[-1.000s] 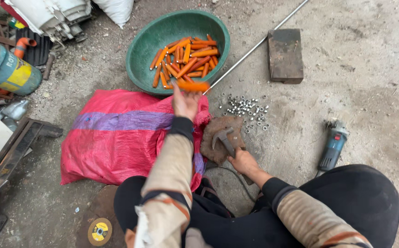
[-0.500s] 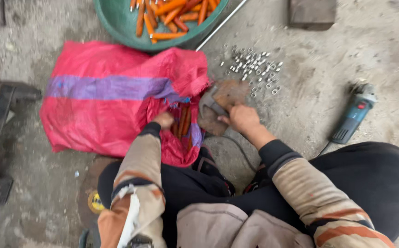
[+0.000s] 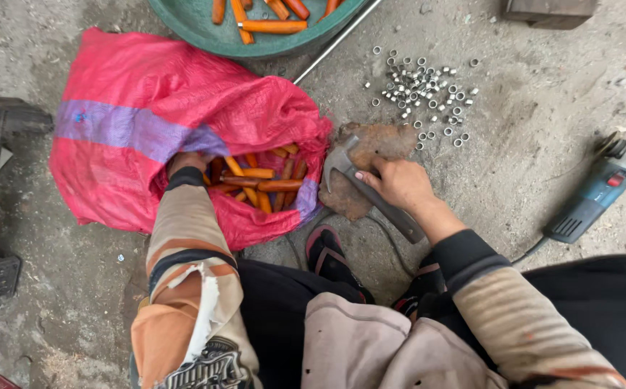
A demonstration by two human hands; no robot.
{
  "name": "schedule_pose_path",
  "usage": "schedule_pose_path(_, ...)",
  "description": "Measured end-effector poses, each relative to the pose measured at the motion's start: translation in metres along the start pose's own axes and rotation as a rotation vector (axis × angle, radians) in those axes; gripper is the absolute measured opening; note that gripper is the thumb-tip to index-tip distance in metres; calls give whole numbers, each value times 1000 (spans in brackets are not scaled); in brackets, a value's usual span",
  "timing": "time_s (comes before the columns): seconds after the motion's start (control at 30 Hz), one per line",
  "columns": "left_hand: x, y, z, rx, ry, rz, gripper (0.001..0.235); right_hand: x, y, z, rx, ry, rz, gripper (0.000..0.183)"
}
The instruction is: The person sits on the ground and repeatedly picks up orange cylindrical objects and small metal rings. They place a ring on the end of a cylinder and use a hammer to strike it, then place the finished item into a green basin.
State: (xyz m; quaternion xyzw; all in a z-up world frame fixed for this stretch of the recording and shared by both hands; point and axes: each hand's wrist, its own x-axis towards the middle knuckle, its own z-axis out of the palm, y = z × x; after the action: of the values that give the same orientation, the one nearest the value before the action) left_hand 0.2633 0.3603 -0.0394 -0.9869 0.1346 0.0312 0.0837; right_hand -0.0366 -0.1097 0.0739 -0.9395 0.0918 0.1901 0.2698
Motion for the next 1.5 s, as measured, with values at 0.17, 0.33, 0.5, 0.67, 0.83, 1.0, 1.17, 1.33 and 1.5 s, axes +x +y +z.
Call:
schedule_pose_path(0.17,46,-24,18,-120,-31,-150,66,1,3,-6,11,9,45,55)
schedule_pose_path(0.33,63,-45,35,-125,-56,-220,66,3,-2,0,-53,153,-51,52)
schedule_pose_path(0.5,101,-3,57,-155,-110,-182,66,3,-5,6,-70,135,39,52)
schedule_pose_path(0.67,126,20,70,-163,-180,-157,66,6,-8,2,-38,122,91,55)
schedule_pose_path(0.83,102,43,80,-162,-276,-155,66,0,-8,9,17,175,55,55)
schedule_pose_path(1.0,129,54,24,-138,-273,-155,66,10,-5,1,-13,207,29,53)
schedule_pose_path(1.17,130,41,29,-131,-300,-112,66,-1,-6,8,1,221,24,50)
schedule_pose_path(1.33,110,23,66,-154,-339,-86,66,-3,-5,11,39,238,9,52)
schedule_pose_path(1.5,97,23,78,-205,-353,-78,66,2,-9,5,-26,155,72,53)
